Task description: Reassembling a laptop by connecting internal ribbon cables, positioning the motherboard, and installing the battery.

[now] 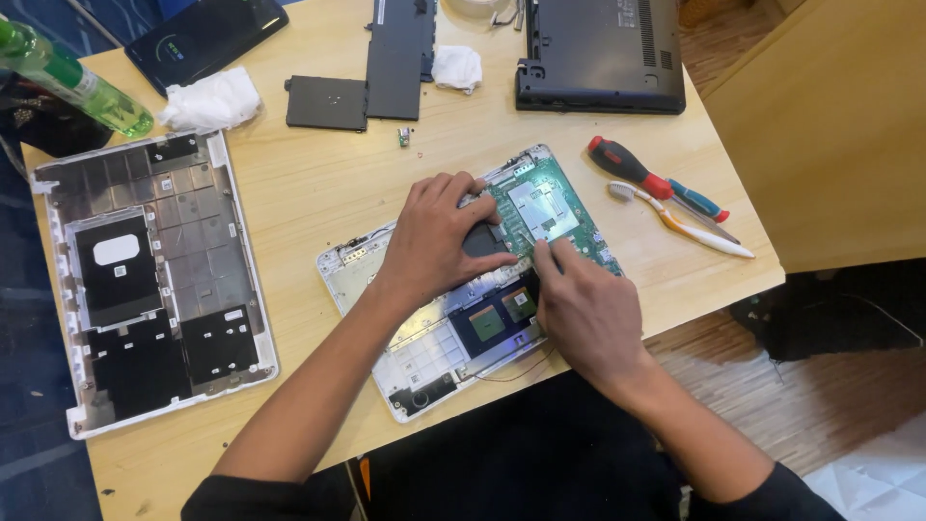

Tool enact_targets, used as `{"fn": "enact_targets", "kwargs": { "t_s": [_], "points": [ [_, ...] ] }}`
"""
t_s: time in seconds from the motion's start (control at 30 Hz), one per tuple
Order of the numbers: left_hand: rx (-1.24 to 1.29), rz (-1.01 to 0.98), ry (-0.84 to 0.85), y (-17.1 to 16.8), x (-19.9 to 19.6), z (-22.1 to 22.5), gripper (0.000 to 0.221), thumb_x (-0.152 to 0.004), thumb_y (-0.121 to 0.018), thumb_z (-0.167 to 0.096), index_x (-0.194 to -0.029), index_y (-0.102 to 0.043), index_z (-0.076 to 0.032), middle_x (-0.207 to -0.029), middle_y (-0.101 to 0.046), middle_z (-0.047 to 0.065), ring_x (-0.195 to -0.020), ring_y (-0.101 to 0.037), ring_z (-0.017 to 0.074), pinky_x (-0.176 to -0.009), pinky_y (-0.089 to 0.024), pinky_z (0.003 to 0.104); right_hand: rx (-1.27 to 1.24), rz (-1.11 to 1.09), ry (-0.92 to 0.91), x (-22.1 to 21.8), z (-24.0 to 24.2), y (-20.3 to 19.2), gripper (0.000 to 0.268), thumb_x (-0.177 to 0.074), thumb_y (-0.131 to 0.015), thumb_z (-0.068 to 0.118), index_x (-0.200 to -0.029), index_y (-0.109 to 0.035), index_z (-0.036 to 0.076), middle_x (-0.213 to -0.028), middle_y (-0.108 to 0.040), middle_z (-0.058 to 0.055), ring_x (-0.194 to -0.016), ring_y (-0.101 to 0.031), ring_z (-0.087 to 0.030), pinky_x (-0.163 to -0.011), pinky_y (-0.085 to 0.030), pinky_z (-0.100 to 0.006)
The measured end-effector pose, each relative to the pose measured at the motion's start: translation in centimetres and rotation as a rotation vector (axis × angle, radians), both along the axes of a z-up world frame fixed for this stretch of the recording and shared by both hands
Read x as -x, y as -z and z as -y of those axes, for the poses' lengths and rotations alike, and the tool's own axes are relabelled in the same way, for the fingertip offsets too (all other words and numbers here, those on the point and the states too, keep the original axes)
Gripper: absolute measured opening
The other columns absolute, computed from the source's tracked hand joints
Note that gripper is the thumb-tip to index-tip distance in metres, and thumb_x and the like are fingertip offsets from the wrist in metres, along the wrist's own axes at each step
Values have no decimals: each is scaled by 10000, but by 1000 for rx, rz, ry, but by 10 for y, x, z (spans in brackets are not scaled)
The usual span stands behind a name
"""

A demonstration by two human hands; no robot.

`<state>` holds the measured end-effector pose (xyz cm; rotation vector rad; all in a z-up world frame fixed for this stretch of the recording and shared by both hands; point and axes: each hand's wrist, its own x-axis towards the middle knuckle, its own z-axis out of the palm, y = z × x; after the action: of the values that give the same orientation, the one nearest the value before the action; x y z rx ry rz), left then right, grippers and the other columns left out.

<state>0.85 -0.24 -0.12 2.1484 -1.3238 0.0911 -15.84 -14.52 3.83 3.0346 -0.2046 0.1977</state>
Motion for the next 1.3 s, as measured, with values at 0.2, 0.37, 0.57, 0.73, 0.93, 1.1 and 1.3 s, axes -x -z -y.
{"fn": "enact_targets", "kwargs": {
  "t_s": [0.2, 0.37, 0.57, 0.73, 0.93, 1.1, 1.3],
  "points": [
    [4, 0, -8, 0, -1, 0, 467, -745, -849, -584, -952, -645, -218, -1101, -585, 37, -1123, -622, 273, -1039, -447, 499, 63, 86, -33, -7, 0, 10, 388, -899, -531, 163, -1237, -711, 97, -897, -580, -15, -527, -654, -216, -432, -507, -328],
    [20, 24, -11, 4, -5, 2, 478, -744, -831, -605, -955, -639, -221, -1104, -581, 32, -1121, -623, 281, -1033, -448, 496, 62, 90, -14, -11, 1, 7, 396, -864, -567, 197, -1227, -712, 133, -887, -555, 2, -521, -642, -215, -448, -507, -344],
    [34, -10, 17, 3, -4, -1, 439, -768, -826, -579, -964, -654, -225, -1109, -591, 43, -1121, -631, 280, -1039, -445, 485, -253, 252, 49, 12, 24, -8, 246, -902, -687, 163, -1134, -763, 194, -805, -600, -15, -650, -669, -298, -565, -532, -384],
    [45, -58, 50, 1, -4, -3, 332, -814, -803, -524, -944, -685, -242, -1107, -614, 22, -1119, -638, 259, -1042, -436, 473, -429, 439, 179, 59, 99, 18, 218, -932, -797, 128, -1146, -801, 169, -792, -672, -28, -713, -629, -255, -687, -519, -344],
    [76, -144, -14, 6, -4, -2, 190, -911, -701, -413, -1033, -675, -269, -1171, -674, -6, -1228, -631, 230, -1142, -351, 485, -502, 474, 120, 48, 109, 32, 90, -899, -822, 179, -980, -782, 180, -954, -715, -24, -911, -663, -299, -833, -537, -402],
    [238, -189, -140, -5, 1, -4, 111, -1024, -654, -274, -985, -590, -193, -1201, -707, 28, -1326, -561, 288, -1169, -263, 584, -142, 342, 261, 64, 150, 32, 291, -882, -762, 59, -1155, -770, 158, -1037, -679, -78, -1031, -637, -359, -883, -523, -483],
    [267, -127, -90, -1, -5, -3, 146, -1024, -636, -249, -980, -738, -155, -1152, -736, -9, -1227, -603, 240, -1144, -299, 512, -225, 213, 211, 67, 152, 23, 256, -961, -734, 132, -1212, -775, 166, -1043, -625, -59, -1034, -542, -306, -824, -385, -453]
  ]
}}
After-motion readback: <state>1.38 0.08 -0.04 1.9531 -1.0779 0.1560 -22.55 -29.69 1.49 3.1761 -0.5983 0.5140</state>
